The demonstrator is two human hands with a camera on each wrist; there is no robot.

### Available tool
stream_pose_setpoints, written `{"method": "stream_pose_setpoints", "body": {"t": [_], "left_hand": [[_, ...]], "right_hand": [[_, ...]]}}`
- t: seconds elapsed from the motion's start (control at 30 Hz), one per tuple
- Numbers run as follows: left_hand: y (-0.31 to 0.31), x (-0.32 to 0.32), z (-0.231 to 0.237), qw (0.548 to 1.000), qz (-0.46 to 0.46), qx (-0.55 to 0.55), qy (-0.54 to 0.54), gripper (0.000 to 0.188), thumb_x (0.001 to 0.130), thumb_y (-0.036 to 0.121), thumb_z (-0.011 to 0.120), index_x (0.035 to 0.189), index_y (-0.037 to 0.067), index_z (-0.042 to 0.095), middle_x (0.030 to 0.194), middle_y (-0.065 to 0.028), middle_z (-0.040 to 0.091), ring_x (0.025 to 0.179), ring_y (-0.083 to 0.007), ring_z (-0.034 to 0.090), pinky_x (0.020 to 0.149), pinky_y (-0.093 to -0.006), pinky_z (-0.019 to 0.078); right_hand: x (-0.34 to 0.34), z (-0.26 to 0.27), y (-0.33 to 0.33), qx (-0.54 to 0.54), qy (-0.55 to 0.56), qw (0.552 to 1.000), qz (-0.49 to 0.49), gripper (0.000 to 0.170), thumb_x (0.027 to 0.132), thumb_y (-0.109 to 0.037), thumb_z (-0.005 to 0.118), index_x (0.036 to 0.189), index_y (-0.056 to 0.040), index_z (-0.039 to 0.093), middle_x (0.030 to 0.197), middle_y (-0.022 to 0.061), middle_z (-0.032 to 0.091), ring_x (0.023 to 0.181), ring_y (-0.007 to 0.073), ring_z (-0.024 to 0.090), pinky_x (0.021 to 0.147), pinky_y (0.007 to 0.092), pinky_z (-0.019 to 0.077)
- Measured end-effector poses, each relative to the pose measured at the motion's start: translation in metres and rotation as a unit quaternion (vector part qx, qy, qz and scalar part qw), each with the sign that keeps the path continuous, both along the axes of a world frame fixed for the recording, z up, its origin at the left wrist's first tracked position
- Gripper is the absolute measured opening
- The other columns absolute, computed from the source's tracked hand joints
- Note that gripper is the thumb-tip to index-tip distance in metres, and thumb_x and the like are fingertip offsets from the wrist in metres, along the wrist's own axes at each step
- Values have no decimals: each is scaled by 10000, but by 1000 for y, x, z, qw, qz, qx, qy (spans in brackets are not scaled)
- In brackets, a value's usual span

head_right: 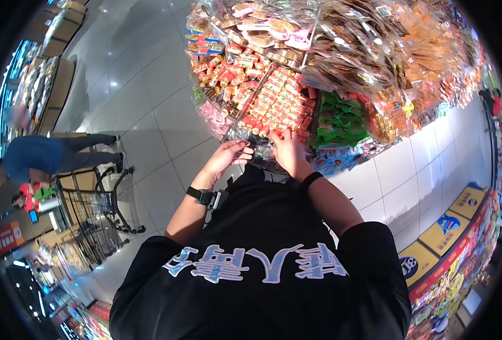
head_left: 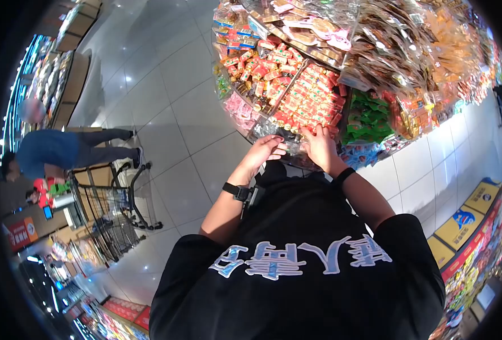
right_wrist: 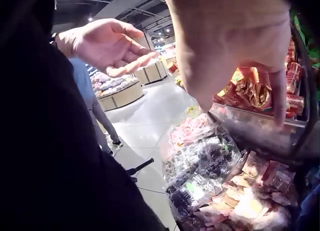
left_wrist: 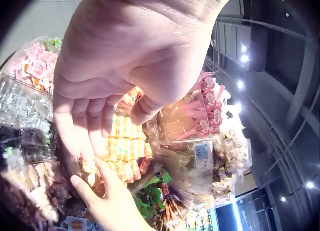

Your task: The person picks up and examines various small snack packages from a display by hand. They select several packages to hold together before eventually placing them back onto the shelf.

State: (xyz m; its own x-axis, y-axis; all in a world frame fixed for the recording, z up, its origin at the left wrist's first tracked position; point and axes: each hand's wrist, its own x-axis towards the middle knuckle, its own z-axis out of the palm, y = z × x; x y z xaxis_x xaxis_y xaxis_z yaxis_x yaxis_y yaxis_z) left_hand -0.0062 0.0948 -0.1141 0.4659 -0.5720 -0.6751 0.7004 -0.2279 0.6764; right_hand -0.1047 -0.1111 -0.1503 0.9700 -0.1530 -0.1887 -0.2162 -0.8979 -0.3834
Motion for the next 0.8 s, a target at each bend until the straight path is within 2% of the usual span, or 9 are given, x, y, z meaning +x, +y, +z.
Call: {"method": "stream_pose_setpoints", "body": {"t": [0.07,0.17,0.27,0.37,0.47,0.53,0.67,0.77,0.8], "left_hand": [[9,20,-3,1000,-29,-2,0,272,999,183,474,1179,6,574,1029,-98,684,895,-175,670,808,-293,539],[16,42,-3,998,-67,0,-1,264,998,179,467,1172,5,562,1037,-98,681,899,-170,666,809,-285,534],[21,58,1,995,-96,-2,-6,263,996,179,470,1168,2,562,1038,-104,680,909,-175,665,816,-290,532],[23,70,2,993,-118,-3,-11,267,994,178,474,1172,-2,557,1042,-111,678,926,-185,664,822,-299,533],[23,76,1,992,-129,-3,-11,284,992,185,482,1182,-14,551,1047,-125,675,941,-205,663,829,-310,536],[21,76,1,990,-142,-1,-14,293,992,186,485,1189,-20,550,1049,-130,675,940,-209,664,830,-314,537],[16,75,2,985,-170,0,-18,312,990,191,491,1203,-29,549,1058,-137,674,937,-212,666,826,-316,540],[9,72,-3,984,-179,-9,-18,316,992,204,495,1199,-26,555,1059,-136,674,935,-209,666,822,-311,543],[4,71,0,983,-180,-14,-18,318,993,211,496,1197,-25,557,1060,-136,674,934,-207,666,820,-309,544]], "right_hand": [[1,-10,7,-34,-45,998,-13,458,851,-249,647,1298,-212,557,1130,182,491,1047,380,533,749,483,538],[6,-17,12,-75,3,995,-58,440,855,-203,609,1288,-198,536,1178,170,492,1104,390,521,780,484,536],[7,-8,12,-8,9,996,-89,440,853,-169,586,1288,-173,519,1220,165,493,1134,380,517,805,473,532],[1,-26,5,9,-50,995,-89,396,859,-154,585,1252,-132,545,1197,173,528,1115,367,537,806,460,527],[1,-9,-3,-11,-178,984,0,340,862,-153,610,1201,-131,600,1196,124,543,1038,354,569,827,449,532],[5,-1,-8,124,-138,973,-140,300,880,-143,605,1179,-120,619,1147,110,584,966,331,605,818,412,537],[0,-22,-30,354,-166,863,-320,288,934,-156,579,1217,-108,597,1056,71,648,890,254,647,768,346,557],[3,21,-31,649,-175,624,-397,304,984,-168,523,1273,-74,533,1105,61,641,863,183,653,684,323,578],[2,23,-33,674,-169,604,-392,312,988,-181,520,1282,-78,523,1099,63,645,864,189,660,687,342,586]]}}
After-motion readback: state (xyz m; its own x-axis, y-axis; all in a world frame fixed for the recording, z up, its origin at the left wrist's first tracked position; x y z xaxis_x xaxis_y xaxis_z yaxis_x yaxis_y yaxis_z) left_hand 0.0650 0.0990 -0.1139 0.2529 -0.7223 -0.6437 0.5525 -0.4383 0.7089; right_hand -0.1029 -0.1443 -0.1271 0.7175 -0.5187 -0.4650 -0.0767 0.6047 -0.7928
